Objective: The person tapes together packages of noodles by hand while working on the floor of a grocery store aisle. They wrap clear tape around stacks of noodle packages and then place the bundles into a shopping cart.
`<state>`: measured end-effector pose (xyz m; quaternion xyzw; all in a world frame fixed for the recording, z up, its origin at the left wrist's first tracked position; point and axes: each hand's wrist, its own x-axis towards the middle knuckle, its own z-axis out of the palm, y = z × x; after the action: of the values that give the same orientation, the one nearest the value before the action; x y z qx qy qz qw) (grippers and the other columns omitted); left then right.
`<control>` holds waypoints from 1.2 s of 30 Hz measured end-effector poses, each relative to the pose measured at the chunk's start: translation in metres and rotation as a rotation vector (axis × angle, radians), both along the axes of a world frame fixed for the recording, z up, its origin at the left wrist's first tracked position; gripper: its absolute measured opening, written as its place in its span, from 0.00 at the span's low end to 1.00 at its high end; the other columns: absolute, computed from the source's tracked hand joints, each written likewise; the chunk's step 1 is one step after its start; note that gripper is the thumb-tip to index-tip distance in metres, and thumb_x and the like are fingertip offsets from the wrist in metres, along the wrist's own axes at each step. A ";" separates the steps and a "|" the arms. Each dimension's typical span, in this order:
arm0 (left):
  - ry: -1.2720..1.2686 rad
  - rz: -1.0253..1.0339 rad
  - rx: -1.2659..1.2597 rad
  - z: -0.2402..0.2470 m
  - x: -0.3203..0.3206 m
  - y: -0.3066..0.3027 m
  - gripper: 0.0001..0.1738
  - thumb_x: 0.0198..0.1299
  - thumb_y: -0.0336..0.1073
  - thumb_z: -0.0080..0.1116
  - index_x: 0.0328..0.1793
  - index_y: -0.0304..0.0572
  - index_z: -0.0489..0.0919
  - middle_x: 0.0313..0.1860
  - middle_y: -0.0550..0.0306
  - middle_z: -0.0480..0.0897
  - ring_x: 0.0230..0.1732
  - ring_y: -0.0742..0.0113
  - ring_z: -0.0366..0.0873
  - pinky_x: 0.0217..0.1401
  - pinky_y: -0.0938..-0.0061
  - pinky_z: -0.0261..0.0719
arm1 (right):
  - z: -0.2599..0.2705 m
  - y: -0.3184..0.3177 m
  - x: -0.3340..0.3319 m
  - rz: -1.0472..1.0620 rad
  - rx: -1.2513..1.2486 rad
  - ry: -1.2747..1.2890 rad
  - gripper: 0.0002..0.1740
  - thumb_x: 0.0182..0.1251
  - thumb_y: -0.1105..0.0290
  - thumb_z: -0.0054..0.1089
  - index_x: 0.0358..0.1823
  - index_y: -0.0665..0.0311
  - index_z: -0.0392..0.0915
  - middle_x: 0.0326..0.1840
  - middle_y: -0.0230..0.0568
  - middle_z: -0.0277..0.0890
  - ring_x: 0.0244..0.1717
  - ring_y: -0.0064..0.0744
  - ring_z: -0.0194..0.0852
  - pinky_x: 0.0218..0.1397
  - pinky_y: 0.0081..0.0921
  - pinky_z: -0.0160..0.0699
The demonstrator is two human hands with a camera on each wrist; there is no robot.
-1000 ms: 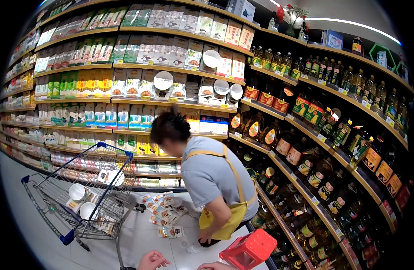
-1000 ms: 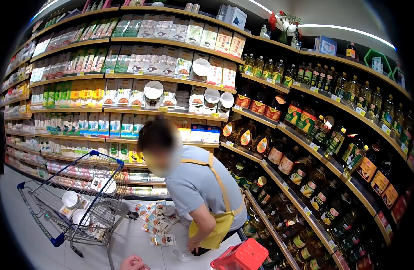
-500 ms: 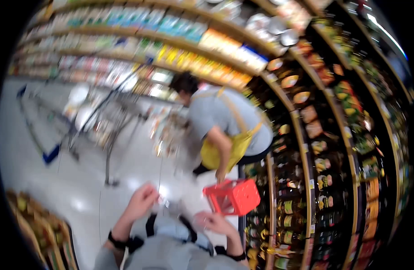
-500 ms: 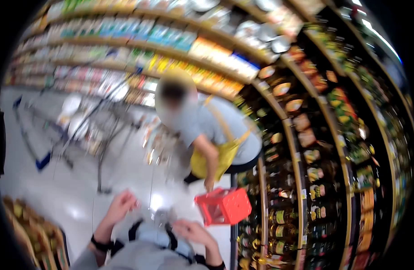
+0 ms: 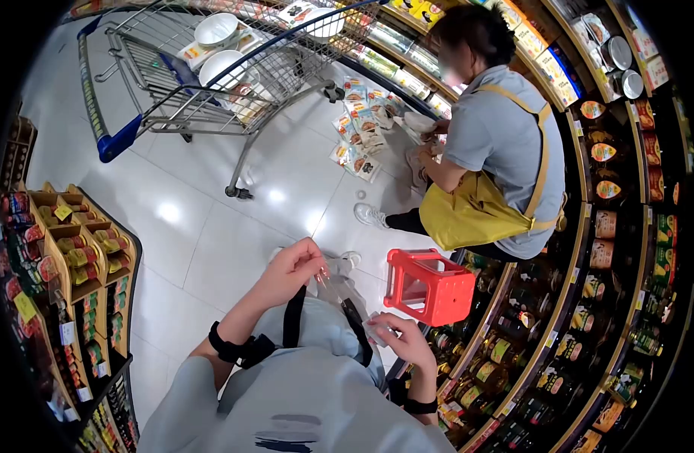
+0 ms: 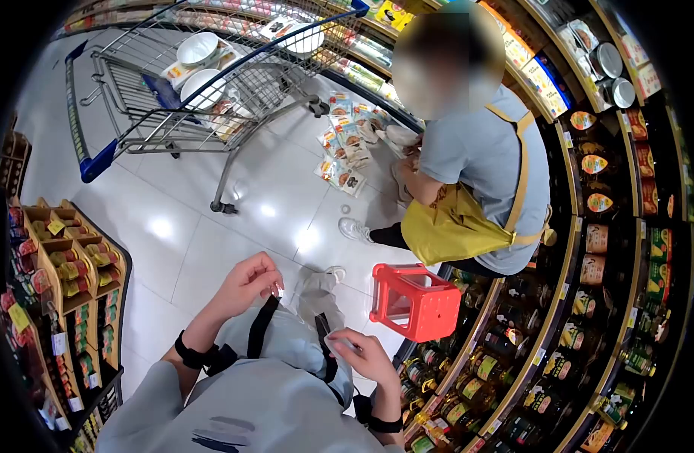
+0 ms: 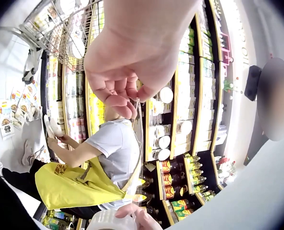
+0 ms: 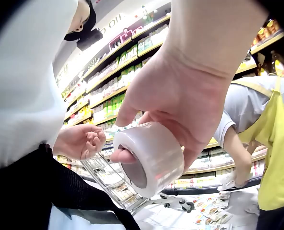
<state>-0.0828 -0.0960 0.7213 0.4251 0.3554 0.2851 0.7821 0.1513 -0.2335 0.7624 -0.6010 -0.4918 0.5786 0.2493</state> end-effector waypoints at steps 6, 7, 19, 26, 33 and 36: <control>0.044 0.011 -0.029 0.006 0.002 0.013 0.04 0.62 0.31 0.47 0.35 0.39 0.68 0.31 0.60 0.77 0.32 0.77 0.73 0.35 0.84 0.69 | -0.008 0.013 0.015 0.035 -0.014 -0.033 0.10 0.63 0.70 0.53 0.43 0.65 0.75 0.34 0.37 0.78 0.26 0.19 0.74 0.27 0.15 0.68; 0.046 0.008 -0.025 0.007 0.003 0.014 0.04 0.62 0.31 0.47 0.35 0.39 0.68 0.31 0.60 0.77 0.32 0.77 0.73 0.35 0.84 0.69 | -0.008 0.015 0.017 0.032 -0.010 -0.031 0.10 0.63 0.70 0.53 0.43 0.65 0.75 0.34 0.37 0.78 0.26 0.19 0.74 0.27 0.15 0.68; 0.132 0.124 0.015 0.020 0.003 0.010 0.07 0.63 0.34 0.46 0.32 0.42 0.67 0.26 0.61 0.77 0.28 0.78 0.73 0.28 0.84 0.67 | -0.011 0.042 0.026 0.164 -0.028 -0.054 0.10 0.64 0.68 0.51 0.43 0.64 0.74 0.33 0.34 0.76 0.26 0.18 0.67 0.29 0.16 0.65; 0.101 0.120 0.021 0.024 0.007 0.006 0.07 0.63 0.34 0.46 0.32 0.42 0.67 0.26 0.61 0.77 0.28 0.78 0.72 0.29 0.84 0.67 | -0.011 0.030 0.023 0.093 0.016 -0.070 0.10 0.62 0.67 0.54 0.42 0.63 0.75 0.31 0.35 0.77 0.16 0.21 0.61 0.20 0.17 0.59; 0.092 0.086 0.026 0.026 0.003 0.002 0.06 0.63 0.33 0.45 0.32 0.41 0.67 0.26 0.61 0.77 0.29 0.78 0.72 0.29 0.84 0.67 | -0.015 0.016 0.017 0.040 0.034 -0.062 0.10 0.62 0.67 0.53 0.42 0.63 0.75 0.33 0.34 0.77 0.16 0.18 0.60 0.19 0.16 0.57; 0.094 0.087 0.036 0.026 0.002 0.000 0.06 0.63 0.33 0.45 0.32 0.41 0.67 0.26 0.60 0.77 0.28 0.78 0.72 0.29 0.84 0.67 | -0.009 0.017 0.014 0.049 0.060 -0.079 0.10 0.62 0.67 0.53 0.43 0.62 0.75 0.33 0.33 0.77 0.16 0.17 0.59 0.19 0.16 0.56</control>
<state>-0.0812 -0.0957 0.7477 0.4360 0.4046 0.3049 0.7438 0.1653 -0.2170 0.7534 -0.6033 -0.5331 0.5455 0.2331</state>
